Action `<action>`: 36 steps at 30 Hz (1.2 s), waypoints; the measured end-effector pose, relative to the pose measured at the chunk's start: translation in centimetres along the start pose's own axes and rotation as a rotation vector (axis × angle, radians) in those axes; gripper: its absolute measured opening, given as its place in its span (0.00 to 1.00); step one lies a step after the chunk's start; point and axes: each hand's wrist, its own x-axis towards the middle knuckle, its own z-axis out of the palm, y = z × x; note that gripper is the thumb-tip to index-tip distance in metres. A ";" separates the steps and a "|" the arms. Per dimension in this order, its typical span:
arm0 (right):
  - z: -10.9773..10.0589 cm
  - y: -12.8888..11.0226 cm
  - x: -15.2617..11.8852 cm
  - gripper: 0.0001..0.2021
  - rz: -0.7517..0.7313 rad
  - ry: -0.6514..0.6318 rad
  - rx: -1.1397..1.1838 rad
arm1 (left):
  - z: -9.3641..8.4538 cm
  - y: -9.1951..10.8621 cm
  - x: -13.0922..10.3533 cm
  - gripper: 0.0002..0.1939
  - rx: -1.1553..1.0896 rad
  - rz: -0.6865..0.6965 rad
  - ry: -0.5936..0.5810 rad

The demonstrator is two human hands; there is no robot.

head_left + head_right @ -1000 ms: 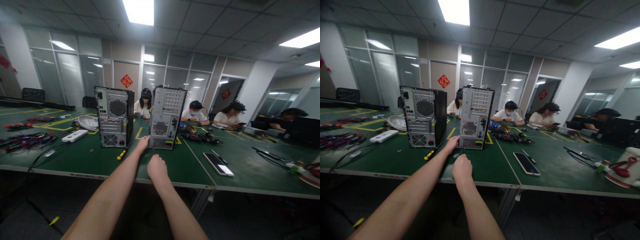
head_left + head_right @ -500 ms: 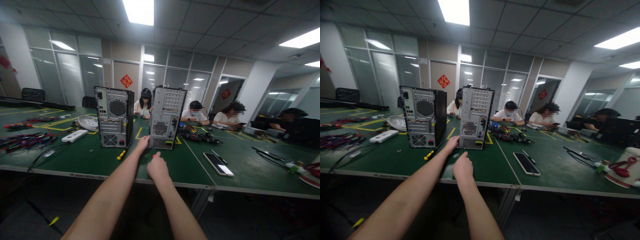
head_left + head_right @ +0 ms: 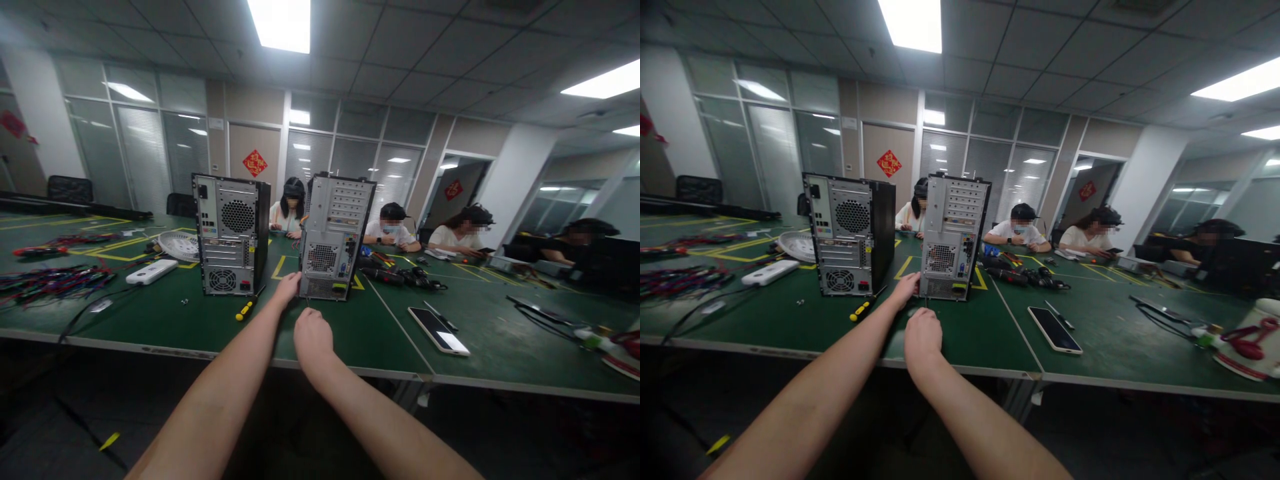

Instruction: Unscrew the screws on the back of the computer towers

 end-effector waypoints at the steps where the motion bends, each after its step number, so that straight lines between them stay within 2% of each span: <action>1: 0.0 0.0 0.1 0.20 -0.005 -0.009 0.009 | 0.0 -0.1 0.0 0.19 0.001 0.001 0.003; 8: 0.4 0.2 0.3 0.21 0.030 -0.020 0.051 | -0.1 -0.5 0.4 0.22 0.028 0.013 0.019; 14: 0.6 0.4 0.2 0.20 0.094 -0.005 0.142 | -0.1 -0.2 0.2 0.21 0.023 0.008 0.001; 20: 0.2 0.6 0.1 0.20 0.135 -0.057 0.277 | -0.2 -0.4 0.4 0.19 0.019 0.007 -0.005; 28: 0.0 1.1 0.5 0.17 0.211 -0.072 0.419 | -0.1 -0.2 0.2 0.21 0.020 -0.002 0.012; 36: 0.1 1.9 0.8 0.16 0.253 -0.088 0.521 | -0.1 -0.6 0.5 0.19 0.009 0.007 0.004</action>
